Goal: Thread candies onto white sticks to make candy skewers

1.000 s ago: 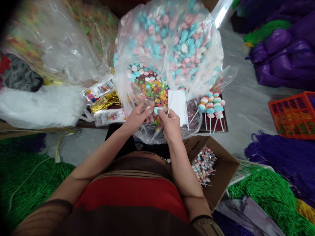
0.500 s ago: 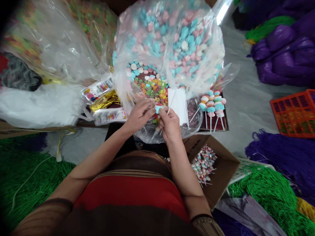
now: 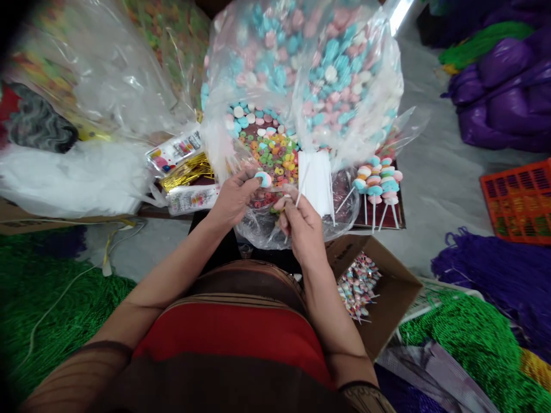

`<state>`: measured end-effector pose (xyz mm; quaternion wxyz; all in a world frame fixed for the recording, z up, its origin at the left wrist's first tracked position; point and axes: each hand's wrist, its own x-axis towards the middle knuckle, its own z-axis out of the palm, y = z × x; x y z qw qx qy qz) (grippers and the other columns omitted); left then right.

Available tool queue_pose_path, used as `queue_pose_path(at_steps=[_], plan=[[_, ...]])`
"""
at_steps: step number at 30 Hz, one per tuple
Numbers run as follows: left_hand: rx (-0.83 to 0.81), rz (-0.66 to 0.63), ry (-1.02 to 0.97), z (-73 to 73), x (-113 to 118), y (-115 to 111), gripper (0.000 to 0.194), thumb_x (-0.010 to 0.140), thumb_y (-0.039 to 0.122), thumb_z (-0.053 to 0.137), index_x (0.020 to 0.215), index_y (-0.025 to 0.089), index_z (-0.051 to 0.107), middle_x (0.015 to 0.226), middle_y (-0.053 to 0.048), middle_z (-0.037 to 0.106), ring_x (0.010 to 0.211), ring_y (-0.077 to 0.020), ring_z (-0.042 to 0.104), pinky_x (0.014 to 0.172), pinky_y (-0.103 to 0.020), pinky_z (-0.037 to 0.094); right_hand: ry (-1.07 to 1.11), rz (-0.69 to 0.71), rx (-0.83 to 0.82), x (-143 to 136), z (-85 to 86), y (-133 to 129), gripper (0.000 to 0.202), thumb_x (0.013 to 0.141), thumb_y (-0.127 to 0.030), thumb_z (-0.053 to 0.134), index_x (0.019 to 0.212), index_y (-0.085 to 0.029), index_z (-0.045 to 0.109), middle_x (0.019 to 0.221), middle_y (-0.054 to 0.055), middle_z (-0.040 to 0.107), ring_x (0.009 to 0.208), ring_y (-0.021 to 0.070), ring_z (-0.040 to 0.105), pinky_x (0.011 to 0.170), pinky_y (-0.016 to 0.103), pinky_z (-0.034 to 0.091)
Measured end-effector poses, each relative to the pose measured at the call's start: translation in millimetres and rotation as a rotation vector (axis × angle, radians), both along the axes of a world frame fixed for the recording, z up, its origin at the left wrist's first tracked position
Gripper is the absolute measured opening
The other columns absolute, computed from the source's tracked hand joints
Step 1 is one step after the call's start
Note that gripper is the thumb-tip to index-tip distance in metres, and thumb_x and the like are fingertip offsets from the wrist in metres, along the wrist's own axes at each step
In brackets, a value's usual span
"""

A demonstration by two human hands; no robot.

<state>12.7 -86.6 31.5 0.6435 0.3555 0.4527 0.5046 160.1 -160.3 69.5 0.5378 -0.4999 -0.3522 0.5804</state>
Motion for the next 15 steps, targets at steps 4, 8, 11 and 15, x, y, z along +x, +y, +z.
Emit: queue_pose_path(at_steps=[4,8,11,15], plan=[[-0.005,0.03,0.013,4.3,1,-1,0.003,0.088,0.019,0.07,0.085,0.018,0.069,0.079,0.004,0.07,0.063,-0.0055,0.061,0.064,-0.018,0.05,-0.208,0.198,0.004,5,-2.6,-23,0.048,0.099,-0.056,0.06,0.132,-0.023,0.07,0.065,-0.004,0.064,0.044,0.0088,0.046,0.042,0.023,0.035],[-0.046,-0.041,-0.126,8.4,0,-6,0.017,0.081,0.024,0.083,0.087,0.018,0.069,0.081,0.004,0.071,0.071,-0.0081,0.067,0.067,-0.019,0.053,-0.427,0.254,0.044,5,-6.7,-27,0.056,0.101,-0.061,0.053,0.13,-0.018,0.072,0.05,-0.008,0.053,0.042,0.0105,0.045,0.046,0.024,0.039],[-0.073,-0.08,-0.191,7.8,0,-8,0.029,0.076,0.031,0.09,0.088,0.017,0.068,0.079,0.004,0.071,0.068,-0.0078,0.067,0.067,-0.02,0.054,-0.509,0.253,0.063,3,-8.2,-21,0.056,0.101,-0.062,0.053,0.124,-0.016,0.075,0.046,-0.009,0.047,0.041,0.0112,0.044,0.05,0.025,0.041],[-0.014,-0.096,-0.172,2.1,-1,-8,0.039,0.071,0.042,0.094,0.088,0.018,0.068,0.081,0.004,0.072,0.068,-0.0082,0.067,0.068,-0.021,0.055,-0.537,0.247,0.028,2,-8.9,-17,0.054,0.1,-0.061,0.053,0.119,-0.016,0.076,0.045,-0.009,0.045,0.04,0.012,0.044,0.049,0.027,0.04]])
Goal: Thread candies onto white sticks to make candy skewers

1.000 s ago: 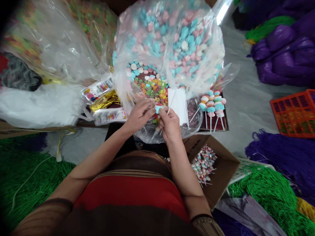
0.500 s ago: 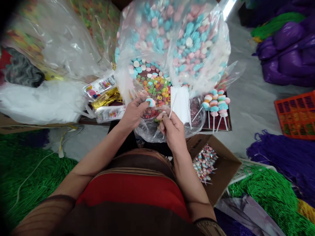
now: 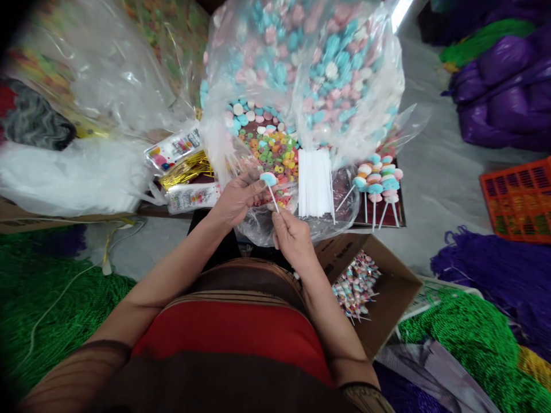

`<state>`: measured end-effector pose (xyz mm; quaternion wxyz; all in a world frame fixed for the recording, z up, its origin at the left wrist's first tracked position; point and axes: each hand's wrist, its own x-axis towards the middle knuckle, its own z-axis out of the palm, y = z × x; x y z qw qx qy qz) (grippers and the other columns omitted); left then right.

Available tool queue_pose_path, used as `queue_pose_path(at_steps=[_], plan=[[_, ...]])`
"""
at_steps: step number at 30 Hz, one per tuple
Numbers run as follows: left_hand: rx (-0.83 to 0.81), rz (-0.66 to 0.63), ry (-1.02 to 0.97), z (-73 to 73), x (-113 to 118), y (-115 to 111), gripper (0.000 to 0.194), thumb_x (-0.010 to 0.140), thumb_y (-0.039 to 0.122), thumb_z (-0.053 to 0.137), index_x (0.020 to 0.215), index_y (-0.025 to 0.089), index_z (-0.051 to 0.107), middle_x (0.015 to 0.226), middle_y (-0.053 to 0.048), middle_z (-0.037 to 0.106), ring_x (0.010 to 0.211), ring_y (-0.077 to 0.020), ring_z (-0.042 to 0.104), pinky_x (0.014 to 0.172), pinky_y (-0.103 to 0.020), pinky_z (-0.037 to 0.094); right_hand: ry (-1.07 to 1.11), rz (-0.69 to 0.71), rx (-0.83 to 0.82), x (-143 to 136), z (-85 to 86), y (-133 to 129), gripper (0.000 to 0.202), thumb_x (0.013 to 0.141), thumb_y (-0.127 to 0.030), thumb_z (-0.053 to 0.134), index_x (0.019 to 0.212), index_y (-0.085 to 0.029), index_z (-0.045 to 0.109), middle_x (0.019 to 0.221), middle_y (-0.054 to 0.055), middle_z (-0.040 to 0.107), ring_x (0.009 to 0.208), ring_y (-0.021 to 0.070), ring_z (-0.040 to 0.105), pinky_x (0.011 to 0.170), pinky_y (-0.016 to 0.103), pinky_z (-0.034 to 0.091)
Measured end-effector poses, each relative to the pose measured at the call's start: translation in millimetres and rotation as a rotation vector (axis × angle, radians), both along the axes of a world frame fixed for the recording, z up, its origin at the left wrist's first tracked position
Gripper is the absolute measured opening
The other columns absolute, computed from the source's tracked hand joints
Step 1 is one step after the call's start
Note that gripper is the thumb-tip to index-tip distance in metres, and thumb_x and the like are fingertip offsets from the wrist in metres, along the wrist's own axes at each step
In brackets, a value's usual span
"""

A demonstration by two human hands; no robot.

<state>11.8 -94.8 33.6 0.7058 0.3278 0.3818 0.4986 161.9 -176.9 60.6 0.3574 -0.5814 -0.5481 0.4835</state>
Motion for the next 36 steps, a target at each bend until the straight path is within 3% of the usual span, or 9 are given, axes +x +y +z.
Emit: queue_pose_path(at_steps=[4,8,10,15,20,23,31,34,36], plan=[[0.216,0.051,0.189,-2.8,-4,-1,0.04,0.073,0.048,0.09,0.093,0.02,0.071,0.085,0.003,0.075,0.078,-0.0104,0.068,0.075,-0.022,0.055,0.02,-0.003,-0.052,4,1.6,-1,0.054,0.098,-0.06,0.055,0.117,-0.014,0.076,0.045,-0.01,0.043,0.038,0.011,0.039,0.046,0.026,0.035],[0.467,0.049,0.576,2.5,-10,-3,0.019,0.085,0.036,0.08,0.098,0.022,0.077,0.097,-0.001,0.08,0.086,-0.0132,0.071,0.084,-0.024,0.054,0.095,-0.003,-0.114,8,3.8,-3,0.046,0.098,-0.054,0.058,0.112,-0.015,0.077,0.042,-0.01,0.041,0.037,0.0095,0.033,0.046,0.025,0.03],[0.541,0.011,0.671,5.5,-11,-5,0.014,0.088,0.03,0.076,0.099,0.023,0.078,0.104,-0.003,0.081,0.094,-0.0161,0.073,0.089,-0.026,0.054,0.161,-0.039,-0.141,6,2.7,-3,0.042,0.097,-0.052,0.059,0.108,-0.016,0.078,0.041,-0.01,0.041,0.037,0.0089,0.031,0.045,0.025,0.027],[0.558,-0.007,0.728,4.6,-7,-11,0.014,0.088,0.024,0.072,0.101,0.025,0.079,0.109,-0.003,0.082,0.099,-0.0187,0.074,0.093,-0.029,0.055,0.272,-0.119,-0.158,-1,-4.1,-2,0.04,0.098,-0.052,0.059,0.106,-0.017,0.077,0.043,-0.011,0.038,0.038,0.0085,0.027,0.045,0.026,0.023],[0.539,0.029,0.8,-4.5,-5,-15,0.017,0.088,0.021,0.07,0.102,0.022,0.079,0.097,-0.003,0.081,0.082,-0.0145,0.072,0.08,-0.024,0.053,0.123,0.021,-0.175,15,1.6,-10,0.041,0.093,-0.053,0.067,0.111,-0.017,0.075,0.051,-0.008,0.05,0.046,0.0104,0.038,0.049,0.026,0.028],[0.583,0.028,0.833,-8.9,-5,-16,0.018,0.088,0.02,0.068,0.103,0.021,0.078,0.099,-0.005,0.082,0.085,-0.0161,0.073,0.081,-0.026,0.054,0.077,0.051,-0.19,26,3.0,-19,0.041,0.093,-0.057,0.066,0.101,-0.017,0.074,0.049,-0.008,0.046,0.046,0.0109,0.038,0.049,0.026,0.028],[0.747,-0.166,0.776,-10.3,17,-40,0.026,0.091,0.019,0.059,0.11,0.021,0.077,0.113,-0.007,0.082,0.104,-0.0183,0.076,0.096,-0.032,0.058,0.219,-0.157,-0.124,15,-16.4,-16,0.055,0.089,-0.067,0.068,0.064,-0.022,0.051,0.047,-0.008,0.038,0.044,0.0085,0.029,0.045,0.026,0.021],[0.727,-0.209,0.762,-1.3,11,-37,0.029,0.093,0.019,0.057,0.113,0.023,0.078,0.117,-0.006,0.081,0.105,-0.0176,0.075,0.097,-0.032,0.058,0.285,-0.187,-0.139,16,-16.9,-12,0.053,0.087,-0.066,0.071,0.065,-0.022,0.052,0.046,-0.009,0.037,0.043,0.0077,0.026,0.044,0.026,0.018],[0.719,-0.164,0.801,5.4,1,-22,0.028,0.095,0.02,0.055,0.111,0.022,0.078,0.117,-0.008,0.08,0.106,-0.0187,0.074,0.098,-0.032,0.056,0.307,-0.211,-0.148,19,-15.8,-12,0.049,0.088,-0.066,0.071,0.071,-0.021,0.059,0.045,-0.01,0.036,0.041,0.0075,0.025,0.043,0.025,0.017]])
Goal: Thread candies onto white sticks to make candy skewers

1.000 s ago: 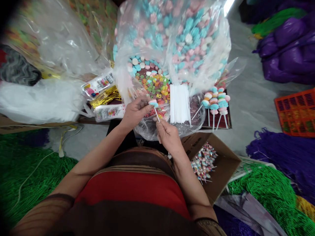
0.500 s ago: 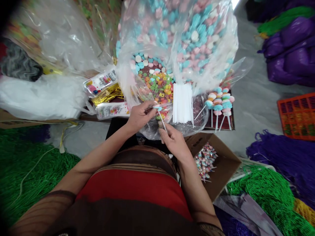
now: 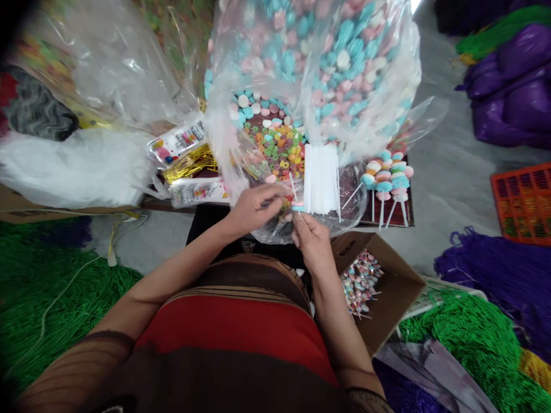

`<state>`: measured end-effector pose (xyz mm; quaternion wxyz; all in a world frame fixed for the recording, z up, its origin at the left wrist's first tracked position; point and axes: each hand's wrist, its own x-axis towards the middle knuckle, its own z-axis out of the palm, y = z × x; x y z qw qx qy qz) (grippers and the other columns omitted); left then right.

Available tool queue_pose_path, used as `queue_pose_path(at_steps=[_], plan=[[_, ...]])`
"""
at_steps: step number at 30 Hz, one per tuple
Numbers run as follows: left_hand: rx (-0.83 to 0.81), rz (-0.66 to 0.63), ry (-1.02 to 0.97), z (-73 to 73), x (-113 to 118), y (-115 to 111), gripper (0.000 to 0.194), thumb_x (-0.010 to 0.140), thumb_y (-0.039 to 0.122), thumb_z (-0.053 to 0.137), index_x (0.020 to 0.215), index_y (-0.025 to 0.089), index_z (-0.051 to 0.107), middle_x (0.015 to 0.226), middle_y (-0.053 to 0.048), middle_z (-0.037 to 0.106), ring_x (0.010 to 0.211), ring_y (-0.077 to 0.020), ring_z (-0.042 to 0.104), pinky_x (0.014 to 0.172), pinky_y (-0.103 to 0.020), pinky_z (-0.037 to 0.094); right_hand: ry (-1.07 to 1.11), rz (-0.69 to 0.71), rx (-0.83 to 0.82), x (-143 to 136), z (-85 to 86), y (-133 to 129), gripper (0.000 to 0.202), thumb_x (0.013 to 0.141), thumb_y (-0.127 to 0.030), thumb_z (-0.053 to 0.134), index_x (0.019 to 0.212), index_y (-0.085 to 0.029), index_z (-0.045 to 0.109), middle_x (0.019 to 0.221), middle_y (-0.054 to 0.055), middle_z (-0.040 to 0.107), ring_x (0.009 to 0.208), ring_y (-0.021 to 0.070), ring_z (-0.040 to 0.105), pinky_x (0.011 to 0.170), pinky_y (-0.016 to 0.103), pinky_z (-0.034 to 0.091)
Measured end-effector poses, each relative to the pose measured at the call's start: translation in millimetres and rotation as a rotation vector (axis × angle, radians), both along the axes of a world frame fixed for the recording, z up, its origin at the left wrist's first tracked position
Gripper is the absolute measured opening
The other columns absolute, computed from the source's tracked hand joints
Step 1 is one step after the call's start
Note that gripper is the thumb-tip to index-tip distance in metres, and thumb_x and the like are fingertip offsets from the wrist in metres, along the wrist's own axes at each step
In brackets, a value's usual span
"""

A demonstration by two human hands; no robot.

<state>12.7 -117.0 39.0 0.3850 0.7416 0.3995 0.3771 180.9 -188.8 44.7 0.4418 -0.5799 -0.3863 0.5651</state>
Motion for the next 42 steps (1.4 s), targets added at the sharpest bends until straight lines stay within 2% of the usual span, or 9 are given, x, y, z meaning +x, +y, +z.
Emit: queue_pose_path(at_steps=[4,8,12,21,24,27,32,37,42], plan=[[0.082,0.212,0.177,-2.1,-15,51,0.021,0.095,0.023,0.058,0.1,0.021,0.078,0.107,-0.009,0.078,0.112,-0.0257,0.066,0.106,-0.04,0.048,0.001,-0.064,0.016,3,0.8,-1,0.046,0.09,-0.066,0.067,0.085,-0.02,0.069,0.045,-0.01,0.036,0.04,0.0081,0.024,0.042,0.025,0.016],[0.14,0.163,0.293,-25.9,-1,97,0.016,0.086,0.016,0.063,0.074,0.022,0.073,0.087,-0.01,0.07,0.105,-0.0299,0.062,0.103,-0.045,0.044,-0.009,-0.07,0.051,3,-1.0,-2,0.047,0.09,-0.065,0.067,0.087,-0.019,0.072,0.046,-0.009,0.039,0.041,0.008,0.027,0.042,0.024,0.019],[0.114,0.15,0.3,-42.8,22,115,0.021,0.081,0.011,0.065,0.062,0.021,0.065,0.079,-0.01,0.064,0.105,-0.0317,0.06,0.103,-0.049,0.04,-0.012,-0.079,0.037,4,-2.0,-2,0.046,0.09,-0.065,0.068,0.089,-0.019,0.073,0.046,-0.01,0.039,0.041,0.0078,0.027,0.042,0.025,0.016],[0.135,0.1,0.401,-31.4,16,105,0.02,0.081,0.005,0.063,0.069,0.021,0.063,0.083,-0.01,0.067,0.104,-0.0316,0.06,0.106,-0.05,0.039,0.01,-0.078,0.022,6,-11.2,-2,0.045,0.09,-0.063,0.068,0.089,-0.019,0.073,0.047,-0.01,0.036,0.042,0.0079,0.026,0.043,0.024,0.017],[0.046,0.152,0.251,-22.1,9,102,0.018,0.079,0.009,0.071,0.069,0.021,0.063,0.083,-0.007,0.068,0.1,-0.0288,0.061,0.104,-0.046,0.042,-0.025,-0.041,0.058,4,-13.0,0,0.043,0.092,-0.062,0.066,0.089,-0.019,0.073,0.049,-0.009,0.038,0.044,0.0087,0.029,0.045,0.025,0.02],[-0.159,0.205,-0.074,-10.6,3,95,0.014,0.078,0.01,0.076,0.075,0.02,0.066,0.077,-0.001,0.066,0.087,-0.0199,0.062,0.09,-0.034,0.047,-0.05,0.002,0.088,-1,-9.2,3,0.041,0.092,-0.061,0.065,0.088,-0.02,0.071,0.053,-0.008,0.043,0.046,0.009,0.033,0.046,0.025,0.023],[-0.45,0.168,-0.472,2.2,3,72,0.02,0.081,0.026,0.085,0.081,0.019,0.066,0.075,0.004,0.062,0.07,-0.0093,0.057,0.071,-0.024,0.046,-0.069,0.054,0.144,-10,2.5,12,0.044,0.095,-0.062,0.063,0.075,-0.023,0.062,0.051,-0.008,0.038,0.045,0.0093,0.032,0.047,0.026,0.023],[-0.506,0.186,-0.527,4.1,6,61,0.027,0.08,0.035,0.087,0.081,0.02,0.065,0.073,0.005,0.062,0.067,-0.0081,0.056,0.065,-0.022,0.045,-0.049,0.071,0.147,-13,4.0,14,0.044,0.094,-0.062,0.064,0.076,-0.023,0.062,0.052,-0.009,0.035,0.045,0.0091,0.03,0.046,0.027,0.023],[-0.406,0.174,-0.475,2.1,4,60,0.029,0.079,0.037,0.088,0.079,0.02,0.065,0.073,0.005,0.063,0.069,-0.0086,0.056,0.068,-0.022,0.046,-0.069,0.072,0.138,-12,-0.9,12,0.044,0.094,-0.064,0.063,0.086,-0.021,0.069,0.053,-0.009,0.036,0.045,0.0091,0.03,0.046,0.026,0.024]])
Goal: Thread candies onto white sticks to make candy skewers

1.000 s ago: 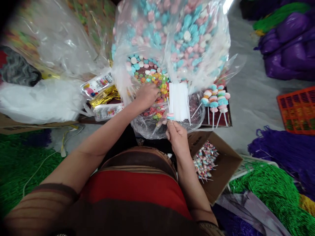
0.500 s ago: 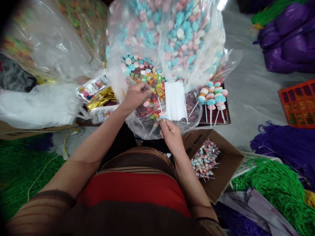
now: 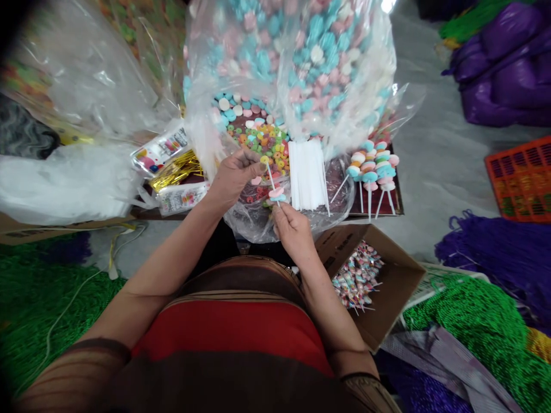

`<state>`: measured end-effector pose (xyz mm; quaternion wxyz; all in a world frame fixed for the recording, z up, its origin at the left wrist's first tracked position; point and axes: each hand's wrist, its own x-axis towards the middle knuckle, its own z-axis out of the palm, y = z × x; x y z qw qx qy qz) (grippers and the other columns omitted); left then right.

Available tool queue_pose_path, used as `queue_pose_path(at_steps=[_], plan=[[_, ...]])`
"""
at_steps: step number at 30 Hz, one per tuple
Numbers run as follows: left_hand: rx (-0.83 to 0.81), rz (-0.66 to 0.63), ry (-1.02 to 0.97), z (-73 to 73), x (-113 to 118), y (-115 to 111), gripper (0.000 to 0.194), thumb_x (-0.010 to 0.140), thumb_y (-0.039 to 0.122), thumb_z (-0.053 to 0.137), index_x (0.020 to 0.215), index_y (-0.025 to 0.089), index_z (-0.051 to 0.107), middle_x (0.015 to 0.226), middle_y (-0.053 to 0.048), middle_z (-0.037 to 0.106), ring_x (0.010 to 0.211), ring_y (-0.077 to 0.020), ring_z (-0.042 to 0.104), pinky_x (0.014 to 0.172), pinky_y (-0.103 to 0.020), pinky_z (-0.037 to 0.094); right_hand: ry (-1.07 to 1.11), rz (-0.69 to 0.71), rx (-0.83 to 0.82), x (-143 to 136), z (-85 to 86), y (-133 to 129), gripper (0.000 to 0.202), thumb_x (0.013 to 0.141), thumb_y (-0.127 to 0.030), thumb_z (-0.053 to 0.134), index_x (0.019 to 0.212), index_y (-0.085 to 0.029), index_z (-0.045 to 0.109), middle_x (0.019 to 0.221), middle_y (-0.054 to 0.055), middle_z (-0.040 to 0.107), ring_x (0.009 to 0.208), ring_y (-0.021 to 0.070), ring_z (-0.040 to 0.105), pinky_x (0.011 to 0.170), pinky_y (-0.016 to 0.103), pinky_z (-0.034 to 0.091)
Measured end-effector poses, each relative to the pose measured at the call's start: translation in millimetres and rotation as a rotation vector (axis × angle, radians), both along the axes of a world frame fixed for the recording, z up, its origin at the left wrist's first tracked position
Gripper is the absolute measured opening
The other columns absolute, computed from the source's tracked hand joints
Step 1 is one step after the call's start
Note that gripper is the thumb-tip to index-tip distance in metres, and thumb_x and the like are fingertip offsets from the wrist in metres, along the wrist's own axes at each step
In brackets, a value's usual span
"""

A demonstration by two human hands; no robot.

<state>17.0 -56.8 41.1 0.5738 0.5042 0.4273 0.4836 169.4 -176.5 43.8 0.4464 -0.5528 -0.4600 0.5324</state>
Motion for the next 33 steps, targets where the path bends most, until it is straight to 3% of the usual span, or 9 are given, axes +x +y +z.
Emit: queue_pose_path(at_steps=[6,9,14,18,21,27,30,33], plan=[[0.119,-0.004,0.139,-12.1,-6,3,0.031,0.08,0.045,0.084,0.083,0.02,0.067,0.075,0.005,0.063,0.071,-0.0095,0.056,0.067,-0.023,0.046,-0.058,0.013,-0.004,6,6.5,-2,0.043,0.095,-0.061,0.062,0.081,-0.02,0.065,0.051,-0.009,0.036,0.045,0.0086,0.031,0.046,0.025,0.024],[0.164,-0.036,0.199,-14.5,-8,4,0.025,0.083,0.041,0.081,0.085,0.019,0.067,0.075,0.004,0.064,0.071,-0.01,0.057,0.07,-0.024,0.047,-0.079,0.05,-0.007,9,9.7,-2,0.043,0.095,-0.061,0.061,0.083,-0.02,0.066,0.049,-0.009,0.037,0.044,0.0087,0.032,0.046,0.025,0.024],[0.258,-0.069,0.327,-5.5,-5,-6,0.012,0.087,0.027,0.072,0.082,0.019,0.066,0.078,0.003,0.068,0.075,-0.0113,0.061,0.076,-0.025,0.048,-0.027,0.006,-0.019,7,2.8,0,0.044,0.094,-0.062,0.063,0.079,-0.021,0.064,0.05,-0.009,0.036,0.043,0.0081,0.03,0.045,0.026,0.02],[0.335,-0.161,0.418,1.2,2,-24,0.012,0.087,0.023,0.071,0.078,0.019,0.066,0.077,0.002,0.069,0.076,-0.0131,0.063,0.077,-0.027,0.049,0.109,-0.073,-0.03,1,-3.9,6,0.045,0.092,-0.062,0.066,0.073,-0.022,0.059,0.049,-0.01,0.035,0.043,0.0073,0.025,0.044,0.026,0.018],[0.243,-0.182,0.297,-3.0,3,-28,0.012,0.088,0.029,0.073,0.082,0.019,0.068,0.082,0.001,0.071,0.079,-0.0133,0.065,0.078,-0.027,0.051,0.229,-0.071,-0.058,0,-2.0,5,0.041,0.091,-0.061,0.068,0.081,-0.021,0.064,0.047,-0.011,0.035,0.042,0.0074,0.022,0.044,0.026,0.016],[-0.101,0.046,-0.132,-16.4,3,-11,0.02,0.085,0.032,0.081,0.084,0.02,0.064,0.08,0.003,0.068,0.071,-0.0086,0.063,0.068,-0.022,0.051,0.191,0.006,-0.042,4,1.2,-6,0.041,0.092,-0.059,0.068,0.088,-0.019,0.074,0.048,-0.01,0.038,0.043,0.0074,0.027,0.046,0.025,0.02],[-0.113,0.077,-0.152,-16.4,5,-10,0.02,0.087,0.031,0.08,0.083,0.021,0.064,0.077,0.004,0.068,0.067,-0.0071,0.062,0.063,-0.02,0.049,0.122,0.012,-0.072,2,-2.1,-6,0.044,0.092,-0.06,0.067,0.092,-0.018,0.076,0.048,-0.01,0.036,0.042,0.0076,0.027,0.046,0.025,0.021],[-0.025,0.107,-0.093,-15.1,6,-13,0.018,0.09,0.032,0.078,0.084,0.021,0.065,0.078,0.004,0.068,0.067,-0.0073,0.062,0.065,-0.02,0.049,0.079,-0.005,-0.082,0,-4.8,-3,0.046,0.091,-0.061,0.066,0.094,-0.017,0.078,0.049,-0.009,0.036,0.043,0.008,0.028,0.045,0.026,0.021]])
